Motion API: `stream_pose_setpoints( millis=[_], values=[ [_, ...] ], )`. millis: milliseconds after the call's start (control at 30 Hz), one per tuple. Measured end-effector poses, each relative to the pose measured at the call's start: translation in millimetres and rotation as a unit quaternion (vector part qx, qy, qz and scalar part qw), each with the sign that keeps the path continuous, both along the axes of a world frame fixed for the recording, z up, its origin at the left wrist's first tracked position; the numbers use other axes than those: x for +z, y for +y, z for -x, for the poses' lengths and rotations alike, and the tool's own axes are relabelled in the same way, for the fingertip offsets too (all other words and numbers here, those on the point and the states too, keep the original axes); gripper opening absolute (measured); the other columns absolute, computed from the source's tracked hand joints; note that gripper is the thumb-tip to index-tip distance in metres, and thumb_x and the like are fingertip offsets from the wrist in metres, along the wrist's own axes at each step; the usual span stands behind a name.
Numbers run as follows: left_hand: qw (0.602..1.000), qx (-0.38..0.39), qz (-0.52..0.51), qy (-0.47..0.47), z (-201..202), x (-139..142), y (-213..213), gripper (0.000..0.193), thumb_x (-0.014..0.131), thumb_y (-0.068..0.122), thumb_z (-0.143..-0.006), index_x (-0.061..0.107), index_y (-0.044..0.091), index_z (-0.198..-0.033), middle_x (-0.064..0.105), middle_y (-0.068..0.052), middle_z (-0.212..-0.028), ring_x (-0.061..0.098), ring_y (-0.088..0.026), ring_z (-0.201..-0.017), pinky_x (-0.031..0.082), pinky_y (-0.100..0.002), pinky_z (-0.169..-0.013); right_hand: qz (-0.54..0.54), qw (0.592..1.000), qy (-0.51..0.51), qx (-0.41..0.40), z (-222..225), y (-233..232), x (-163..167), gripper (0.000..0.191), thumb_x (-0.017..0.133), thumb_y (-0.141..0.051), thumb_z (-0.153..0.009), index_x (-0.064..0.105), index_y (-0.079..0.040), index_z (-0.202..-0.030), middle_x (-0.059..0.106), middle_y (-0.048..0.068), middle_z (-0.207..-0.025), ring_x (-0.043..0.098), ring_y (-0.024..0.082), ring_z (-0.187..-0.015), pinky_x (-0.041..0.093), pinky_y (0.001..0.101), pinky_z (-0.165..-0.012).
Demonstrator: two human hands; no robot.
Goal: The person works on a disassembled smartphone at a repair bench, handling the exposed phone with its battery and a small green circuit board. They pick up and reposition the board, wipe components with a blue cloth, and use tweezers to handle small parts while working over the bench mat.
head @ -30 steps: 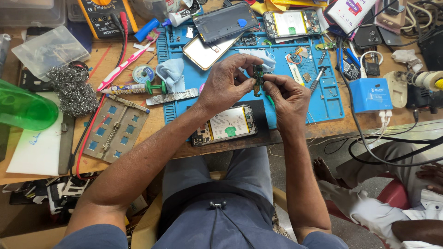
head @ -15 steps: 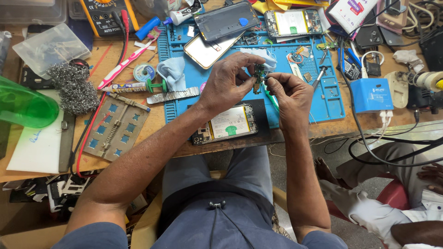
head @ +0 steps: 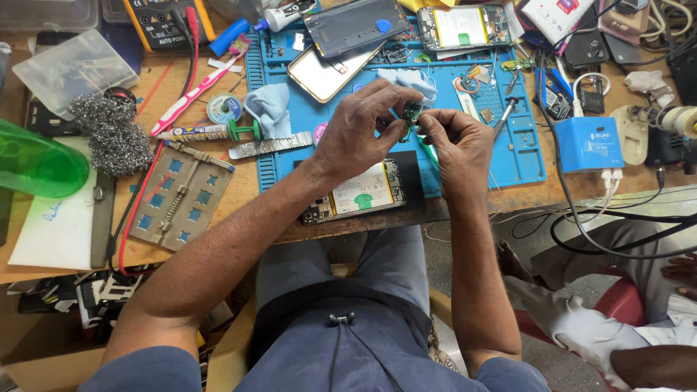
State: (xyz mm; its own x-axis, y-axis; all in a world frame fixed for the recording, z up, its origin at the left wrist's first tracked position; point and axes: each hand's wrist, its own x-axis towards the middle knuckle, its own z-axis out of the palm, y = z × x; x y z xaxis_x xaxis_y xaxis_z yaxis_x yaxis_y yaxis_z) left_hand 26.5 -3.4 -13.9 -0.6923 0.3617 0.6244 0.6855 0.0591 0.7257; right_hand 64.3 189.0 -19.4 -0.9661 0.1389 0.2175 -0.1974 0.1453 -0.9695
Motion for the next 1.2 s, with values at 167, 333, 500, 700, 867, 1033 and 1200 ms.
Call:
stream_pose_setpoints(
  millis=[167, 333, 500, 700, 867, 1033, 1200],
  values=[
    [1.000, 0.006, 0.003, 0.007, 1, -2, 0, 0.036, 0.070, -0.007, -0.093, 0.066, 0.004, -0.127, 0.065, -0.009, -0.113, 0.072, -0.018, -0.104, 0.067, -0.028, -0.089, 0.018, 1.000, -0.004, 0.012, 1, 0, -3, 0.012, 0.075, -0.007, -0.099, 0.075, 0.003, -0.106, 0.074, 0.006, -0.088, 0.069, 0.010, -0.080, 0.056, 0.0223, -0.072],
    [1.000, 0.008, 0.006, -0.005, 2, -3, 0, 0.036, 0.070, -0.007, -0.092, 0.066, 0.003, -0.126, 0.065, -0.009, -0.110, 0.072, -0.017, -0.101, 0.068, -0.027, -0.085, 0.032, 0.999, -0.006, -0.001, 2, 0, -5, 0.012, 0.075, -0.006, -0.099, 0.075, 0.004, -0.106, 0.074, 0.006, -0.090, 0.069, 0.010, -0.079, 0.056, 0.0226, -0.072],
    [1.000, -0.001, 0.003, -0.014, 4, -3, 2, 0.036, 0.070, -0.007, -0.092, 0.066, 0.004, -0.125, 0.064, -0.007, -0.108, 0.073, -0.014, -0.098, 0.063, -0.026, -0.083, 0.033, 0.999, 0.001, -0.011, 3, 0, -6, 0.012, 0.075, -0.006, -0.099, 0.075, 0.004, -0.105, 0.075, 0.005, -0.090, 0.069, 0.009, -0.079, 0.057, 0.0225, -0.072],
    [1.000, 0.003, 0.008, -0.023, 4, -4, 2, 0.037, 0.070, -0.008, -0.090, 0.067, 0.004, -0.124, 0.064, -0.008, -0.107, 0.073, -0.014, -0.094, 0.063, -0.026, -0.078, 0.029, 1.000, -0.007, -0.009, 2, -1, -8, 0.012, 0.076, -0.007, -0.099, 0.075, 0.003, -0.106, 0.074, 0.004, -0.089, 0.068, 0.008, -0.079, 0.056, 0.0217, -0.072],
    [0.999, -0.004, -0.014, -0.044, 7, -8, 2, 0.039, 0.068, -0.009, -0.089, 0.066, 0.007, -0.125, 0.063, -0.006, -0.106, 0.074, -0.010, -0.089, 0.063, -0.024, -0.075, 0.045, 0.999, -0.008, -0.015, 4, 2, -11, 0.011, 0.076, -0.007, -0.099, 0.075, 0.003, -0.104, 0.074, 0.005, -0.089, 0.067, 0.009, -0.078, 0.055, 0.0220, -0.071],
    [0.991, -0.009, -0.026, -0.131, 13, -12, 1, 0.026, 0.066, -0.005, -0.091, 0.069, 0.008, -0.113, 0.062, -0.003, -0.102, 0.067, -0.008, -0.082, 0.057, -0.024, -0.070, 0.117, 0.993, -0.005, -0.002, 7, 2, -12, 0.012, 0.077, -0.007, -0.097, 0.075, 0.003, -0.103, 0.073, 0.005, -0.088, 0.066, 0.009, -0.076, 0.055, 0.0224, -0.071],
    [0.988, -0.008, 0.015, -0.153, 16, -16, 3, 0.010, 0.070, 0.005, -0.091, 0.077, 0.006, -0.098, 0.064, -0.002, -0.100, 0.065, -0.009, -0.082, 0.055, -0.026, -0.071, 0.090, 0.996, 0.017, -0.004, 3, -4, -10, 0.011, 0.076, -0.006, -0.098, 0.075, 0.003, -0.105, 0.073, 0.003, -0.089, 0.063, 0.007, -0.077, 0.053, 0.0213, -0.072]
  ],
)
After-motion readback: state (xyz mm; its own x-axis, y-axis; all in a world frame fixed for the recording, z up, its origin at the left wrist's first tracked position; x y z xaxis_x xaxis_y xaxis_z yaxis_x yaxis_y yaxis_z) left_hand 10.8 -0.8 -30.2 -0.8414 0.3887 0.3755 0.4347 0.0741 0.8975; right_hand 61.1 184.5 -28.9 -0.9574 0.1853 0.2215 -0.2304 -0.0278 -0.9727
